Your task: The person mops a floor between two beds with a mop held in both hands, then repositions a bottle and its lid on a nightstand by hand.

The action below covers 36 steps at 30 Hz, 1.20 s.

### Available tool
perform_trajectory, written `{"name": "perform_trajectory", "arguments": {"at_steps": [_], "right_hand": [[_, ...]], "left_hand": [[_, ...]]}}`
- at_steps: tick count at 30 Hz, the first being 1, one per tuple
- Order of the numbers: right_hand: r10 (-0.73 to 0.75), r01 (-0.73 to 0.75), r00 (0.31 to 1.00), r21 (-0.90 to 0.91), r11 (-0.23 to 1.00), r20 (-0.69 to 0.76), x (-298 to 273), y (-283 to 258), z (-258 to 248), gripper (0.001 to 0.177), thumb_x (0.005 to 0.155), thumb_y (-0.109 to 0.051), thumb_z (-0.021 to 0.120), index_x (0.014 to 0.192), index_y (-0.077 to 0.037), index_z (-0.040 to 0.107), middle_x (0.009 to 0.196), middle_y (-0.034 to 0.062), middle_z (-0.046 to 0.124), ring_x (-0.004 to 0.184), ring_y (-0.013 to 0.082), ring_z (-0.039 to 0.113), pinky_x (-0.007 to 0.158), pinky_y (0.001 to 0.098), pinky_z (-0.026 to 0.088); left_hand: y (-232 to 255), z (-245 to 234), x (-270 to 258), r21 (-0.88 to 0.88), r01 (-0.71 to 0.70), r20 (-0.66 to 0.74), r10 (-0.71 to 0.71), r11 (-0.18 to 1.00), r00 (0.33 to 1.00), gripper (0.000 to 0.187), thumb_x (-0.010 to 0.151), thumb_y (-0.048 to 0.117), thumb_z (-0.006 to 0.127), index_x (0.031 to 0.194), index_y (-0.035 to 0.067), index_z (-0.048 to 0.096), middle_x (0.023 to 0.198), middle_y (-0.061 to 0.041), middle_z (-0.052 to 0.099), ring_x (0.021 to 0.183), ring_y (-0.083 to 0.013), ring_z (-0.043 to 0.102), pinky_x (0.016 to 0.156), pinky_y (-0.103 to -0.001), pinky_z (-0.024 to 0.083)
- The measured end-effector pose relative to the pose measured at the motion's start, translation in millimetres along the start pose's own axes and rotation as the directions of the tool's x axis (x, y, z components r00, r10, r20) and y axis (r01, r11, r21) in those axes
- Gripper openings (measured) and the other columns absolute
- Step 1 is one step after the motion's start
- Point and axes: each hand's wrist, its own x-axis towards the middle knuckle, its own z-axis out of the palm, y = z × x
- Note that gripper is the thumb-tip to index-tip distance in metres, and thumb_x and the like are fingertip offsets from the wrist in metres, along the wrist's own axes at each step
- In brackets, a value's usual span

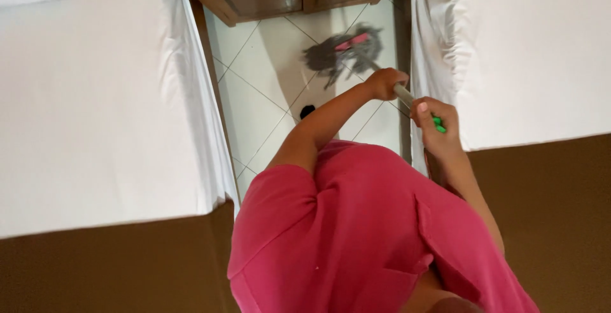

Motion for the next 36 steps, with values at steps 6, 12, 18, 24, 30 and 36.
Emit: {"name": "perform_trajectory", "arguments": {"at_steps": [6, 12, 18, 24, 30, 36], "right_hand": [[-0.031, 0.026, 0.997, -0.073, 0.997, -0.071, 45, 13, 11, 0.048, 0.112, -0.037, 0.051, 0.087, 0.003, 0.061, 0.077, 0.0054, 0.058, 0.070, 0.0112, 0.049, 0.066, 0.0281, 0.041], [-0.197, 0.193, 0.980, 0.092, 0.977, 0.036, 79, 17, 4, 0.055, 0.116, -0.046, 0.047, 0.079, -0.005, 0.053, 0.073, 0.0032, 0.054, 0.080, 0.0203, 0.059, 0.102, 0.0406, 0.051], [-0.076, -0.034, 0.945, 0.330, 0.943, 0.317, 143, 97, 36, 0.041, 0.111, -0.029, 0.053, 0.081, -0.003, 0.060, 0.094, 0.0107, 0.066, 0.079, 0.0189, 0.058, 0.073, 0.0357, 0.050], [-0.154, 0.121, 0.811, 0.096, 0.988, 0.564, 184, 160, 58, 0.030, 0.112, -0.029, 0.060, 0.100, -0.002, 0.065, 0.087, 0.0044, 0.060, 0.077, 0.0123, 0.051, 0.068, 0.0298, 0.046], [0.038, -0.039, 0.814, -0.010, 0.999, 0.579, 226, 154, -80, 0.029, 0.107, -0.031, 0.059, 0.105, -0.006, 0.073, 0.079, 0.0019, 0.061, 0.070, 0.0118, 0.052, 0.060, 0.0284, 0.042], [-0.053, 0.007, 0.951, 0.150, 0.989, 0.305, 234, 49, -219, 0.048, 0.120, -0.032, 0.049, 0.082, -0.004, 0.058, 0.079, 0.0061, 0.059, 0.078, 0.0170, 0.056, 0.080, 0.0337, 0.050]], "left_hand": [[-21, -33, 41, 0.075, 0.069, 0.107, -0.077, 0.995, 0.991, 0.017, 0.073, 0.023, 0.077, 0.079, 0.015, 0.063, 0.082, -0.008, 0.070, 0.082, -0.0330, 0.068, 0.068, -0.045, 0.052], [-30, -68, -5, 0.154, 0.119, -0.104, -0.104, 0.981, 0.989, 0.026, 0.066, 0.028, 0.083, 0.075, 0.012, 0.065, 0.076, -0.013, 0.069, 0.078, -0.0369, 0.067, 0.068, -0.050, 0.052], [-127, -106, -92, 0.382, 0.408, -0.182, -0.365, 0.830, 0.913, 0.021, 0.065, 0.018, 0.079, 0.077, 0.009, 0.064, 0.079, -0.016, 0.067, 0.078, -0.0391, 0.067, 0.067, -0.054, 0.050], [-160, -141, -129, 0.428, 0.654, -0.117, -0.679, 0.623, 0.724, 0.024, 0.072, 0.021, 0.081, 0.090, 0.013, 0.067, 0.089, -0.013, 0.071, 0.087, -0.0342, 0.068, 0.075, -0.048, 0.053], [-135, -86, -6, 0.269, 0.510, -0.205, -0.469, 0.817, 0.859, 0.024, 0.075, 0.020, 0.078, 0.094, 0.014, 0.066, 0.091, -0.013, 0.069, 0.088, -0.0339, 0.066, 0.073, -0.049, 0.051], [-55, -35, 192, 0.031, 0.225, -0.081, -0.222, 0.974, 0.972, 0.009, 0.083, 0.020, 0.071, 0.087, 0.013, 0.067, 0.086, -0.006, 0.071, 0.077, -0.0259, 0.067, 0.069, -0.044, 0.052]]}}
